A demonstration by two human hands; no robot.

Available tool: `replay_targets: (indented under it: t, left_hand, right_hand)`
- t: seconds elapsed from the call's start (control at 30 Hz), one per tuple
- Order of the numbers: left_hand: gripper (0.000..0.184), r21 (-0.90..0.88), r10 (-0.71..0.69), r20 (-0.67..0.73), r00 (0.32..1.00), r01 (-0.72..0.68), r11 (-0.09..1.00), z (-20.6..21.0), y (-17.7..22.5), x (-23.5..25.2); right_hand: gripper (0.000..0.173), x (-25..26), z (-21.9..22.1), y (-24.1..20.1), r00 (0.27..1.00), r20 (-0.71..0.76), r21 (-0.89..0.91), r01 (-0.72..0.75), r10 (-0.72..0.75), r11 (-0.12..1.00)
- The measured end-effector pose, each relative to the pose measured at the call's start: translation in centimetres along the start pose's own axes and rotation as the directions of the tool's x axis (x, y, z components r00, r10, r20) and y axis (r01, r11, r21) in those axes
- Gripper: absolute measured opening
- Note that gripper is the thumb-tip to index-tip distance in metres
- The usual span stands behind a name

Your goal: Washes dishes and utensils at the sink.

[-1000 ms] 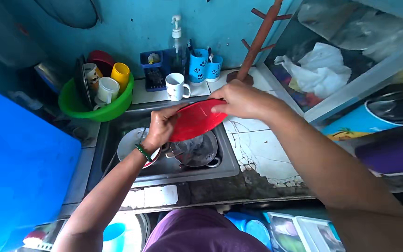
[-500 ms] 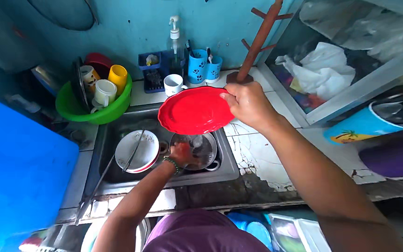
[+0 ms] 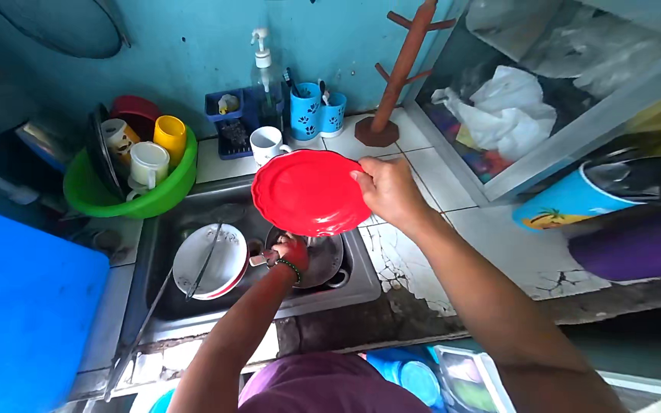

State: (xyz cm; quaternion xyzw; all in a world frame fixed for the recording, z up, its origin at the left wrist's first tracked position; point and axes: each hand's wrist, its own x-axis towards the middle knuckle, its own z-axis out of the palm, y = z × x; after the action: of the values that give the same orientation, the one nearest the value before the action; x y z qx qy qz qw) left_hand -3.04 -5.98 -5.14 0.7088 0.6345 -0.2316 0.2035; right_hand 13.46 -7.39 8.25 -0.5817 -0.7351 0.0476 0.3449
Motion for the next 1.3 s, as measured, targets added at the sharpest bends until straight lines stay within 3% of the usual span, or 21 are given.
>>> replay_targets:
  t: [0.23, 0.33, 0.4, 0.47, 0.53, 0.6, 0.7, 0.83, 0.9, 0.97, 1.03, 1.07, 1.13, 1.17, 1.2, 1.23, 1.3]
  left_hand:
    - [0.066, -0.055, 0.042, 0.077, 0.996, -0.038, 0.998, -0.6, 0.0, 0.1]
    - [0.055, -0.007, 0.115, 0.094, 0.989, -0.115, 0.993, -0.5, -0.2, -0.3]
    - [0.057, -0.003, 0.185, 0.114, 0.976, -0.186, 0.983, -0.4, -0.6, -0.1]
    - [0.065, 0.024, 0.186, 0.115, 0.976, -0.190, 0.981, -0.3, -0.7, 0.2]
    - [0.059, 0.014, 0.189, 0.107, 0.976, -0.191, 0.981, -0.6, -0.9, -0.1]
    - [0.055, -0.032, 0.217, 0.105, 0.971, -0.215, 0.976, -0.9, -1.2, 0.0]
    - [0.062, -0.136, 0.238, 0.076, 0.968, -0.227, 0.964, -1.4, -1.9, 0.6]
    - [0.069, -0.166, 0.257, 0.043, 0.965, -0.247, 0.955, -1.6, -2.4, 1.3]
    - [0.070, -0.156, 0.252, 0.058, 0.966, -0.241, 0.958, -1.6, -2.4, 1.2]
    - [0.078, -0.138, 0.234, 0.080, 0.969, -0.221, 0.965, -1.5, -2.3, 1.1]
    - [0.084, -0.118, 0.203, 0.072, 0.977, -0.193, 0.974, -1.2, -2.1, 1.3]
    - [0.078, -0.115, 0.183, 0.068, 0.981, -0.175, 0.978, -1.2, -2.0, 1.2]
    - [0.054, -0.106, 0.155, 0.091, 0.984, -0.145, 0.984, -1.5, -1.7, 0.9]
    - [0.046, -0.090, 0.151, 0.112, 0.982, -0.141, 0.986, -1.6, -1.7, 0.8]
    - [0.044, -0.080, 0.154, 0.128, 0.980, -0.145, 0.986, -1.6, -1.7, 0.8]
    - [0.046, -0.089, 0.164, 0.130, 0.978, -0.153, 0.984, -1.7, -1.9, 0.9]
    - [0.052, -0.127, 0.157, 0.116, 0.981, -0.142, 0.982, -1.9, -2.2, 0.6]
  right_hand:
    - [0.020, -0.9, 1.1, 1.4, 0.996, -0.084, 0.015, 0.016, -0.014, 1.000]
    - [0.019, -0.4, 0.8, 3.5, 0.973, -0.007, 0.171, -0.224, 0.229, 0.959]
    - [0.020, -0.2, 1.5, 6.8, 0.880, 0.087, 0.351, -0.466, 0.467, 0.812]
    - [0.024, -0.3, 2.6, 9.8, 0.724, 0.165, 0.492, -0.649, 0.670, 0.580]
    - [0.027, -0.4, 3.5, 11.8, 0.579, 0.200, 0.583, -0.719, 0.790, 0.379]
    - [0.029, -0.7, 4.1, 13.0, 0.491, 0.213, 0.655, -0.713, 0.845, 0.249]
    - [0.031, -0.9, 5.0, 14.0, 0.438, 0.227, 0.688, -0.704, 0.870, 0.175]
    - [0.033, -1.3, 6.4, 14.7, 0.445, 0.274, 0.719, -0.683, 0.852, 0.125]
    - [0.036, -1.4, 6.7, 15.0, 0.460, 0.276, 0.681, -0.713, 0.844, 0.166]
    - [0.043, -1.6, 6.5, 14.7, 0.510, 0.135, 0.488, -0.781, 0.849, 0.391]
    - [0.066, -1.8, 5.6, 12.8, 0.637, -0.075, 0.203, -0.744, 0.768, 0.637]
    - [0.070, -2.1, 5.5, 11.2, 0.723, -0.162, 0.112, -0.663, 0.671, 0.741]
    - [0.060, -3.0, 7.1, 7.7, 0.909, -0.207, 0.033, -0.363, 0.362, 0.931]
    - [0.054, -3.9, 8.5, 5.8, 0.975, -0.101, 0.041, -0.195, 0.198, 0.980]
    - [0.053, -4.5, 9.8, 4.1, 0.996, 0.077, 0.066, -0.057, 0.052, 0.996]
    - [0.059, -4.6, 11.0, 2.8, 0.943, 0.332, 0.084, 0.009, -0.036, 0.996]
    - [0.087, -4.3, 13.8, 1.5, 0.679, 0.733, -0.004, 0.031, -0.018, 1.000]
